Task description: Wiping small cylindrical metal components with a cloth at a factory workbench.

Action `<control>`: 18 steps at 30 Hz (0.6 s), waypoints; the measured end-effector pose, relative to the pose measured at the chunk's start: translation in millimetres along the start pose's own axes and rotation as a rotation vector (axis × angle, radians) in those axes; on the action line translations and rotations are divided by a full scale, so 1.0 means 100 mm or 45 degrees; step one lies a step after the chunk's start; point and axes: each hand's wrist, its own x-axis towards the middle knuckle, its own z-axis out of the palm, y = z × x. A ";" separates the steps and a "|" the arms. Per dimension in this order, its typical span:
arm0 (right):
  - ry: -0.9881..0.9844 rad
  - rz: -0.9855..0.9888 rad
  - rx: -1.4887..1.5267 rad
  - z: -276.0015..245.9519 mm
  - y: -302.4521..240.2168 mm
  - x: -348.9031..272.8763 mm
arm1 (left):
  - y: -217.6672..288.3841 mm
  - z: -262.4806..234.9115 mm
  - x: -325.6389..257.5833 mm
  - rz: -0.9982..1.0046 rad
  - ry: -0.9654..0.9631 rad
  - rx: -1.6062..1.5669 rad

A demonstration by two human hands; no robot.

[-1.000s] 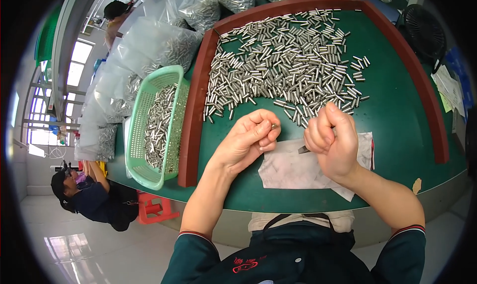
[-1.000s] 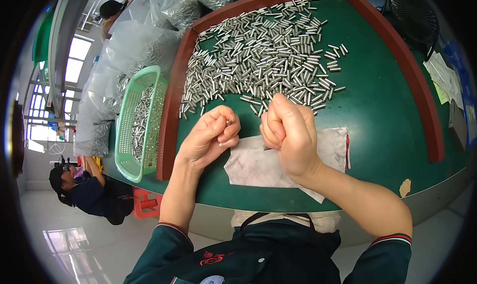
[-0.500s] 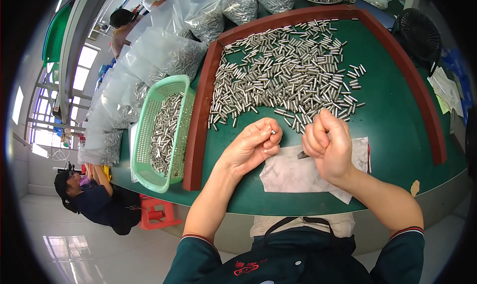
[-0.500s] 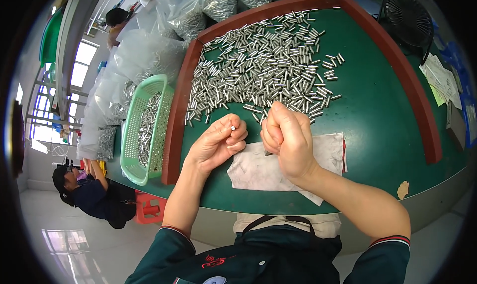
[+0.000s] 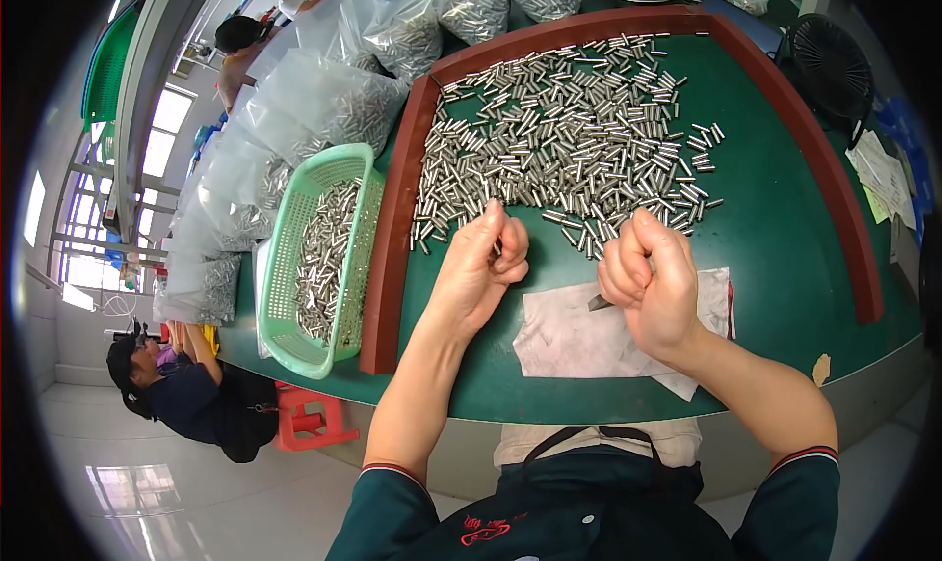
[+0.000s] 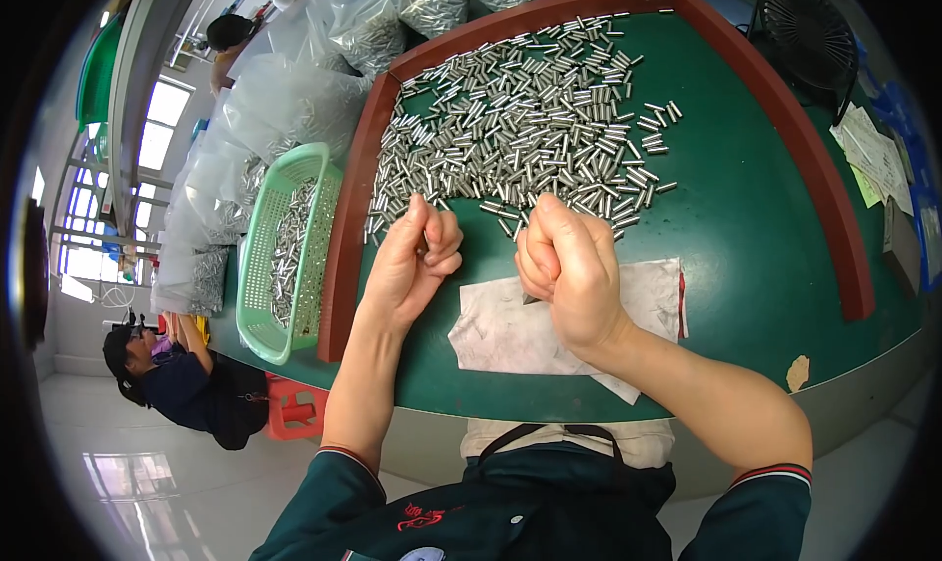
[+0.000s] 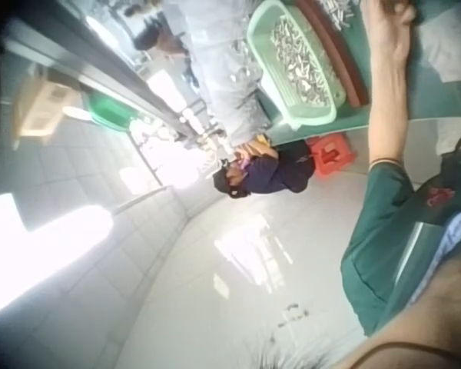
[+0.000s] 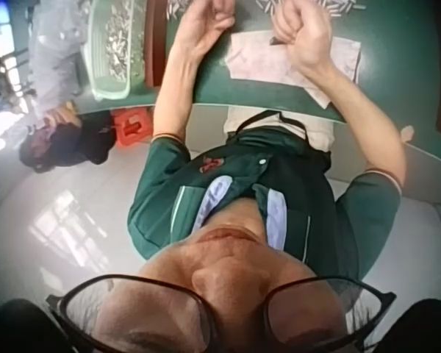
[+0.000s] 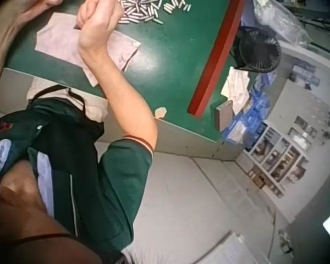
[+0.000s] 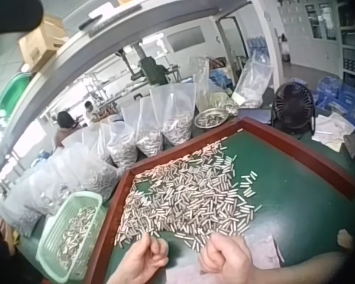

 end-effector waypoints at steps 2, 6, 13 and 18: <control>0.007 0.003 -0.001 0.01 0.00 0.00 | -0.01 0.05 0.04 0.130 0.182 0.526; 0.012 0.006 0.005 0.01 0.00 0.01 | -0.10 0.12 0.12 0.613 0.386 1.734; 0.042 0.014 0.024 -0.01 -0.01 0.02 | -0.06 0.14 0.14 0.527 0.307 1.894; 0.029 0.017 0.003 0.02 -0.02 0.01 | -0.05 0.12 0.12 0.576 0.255 1.948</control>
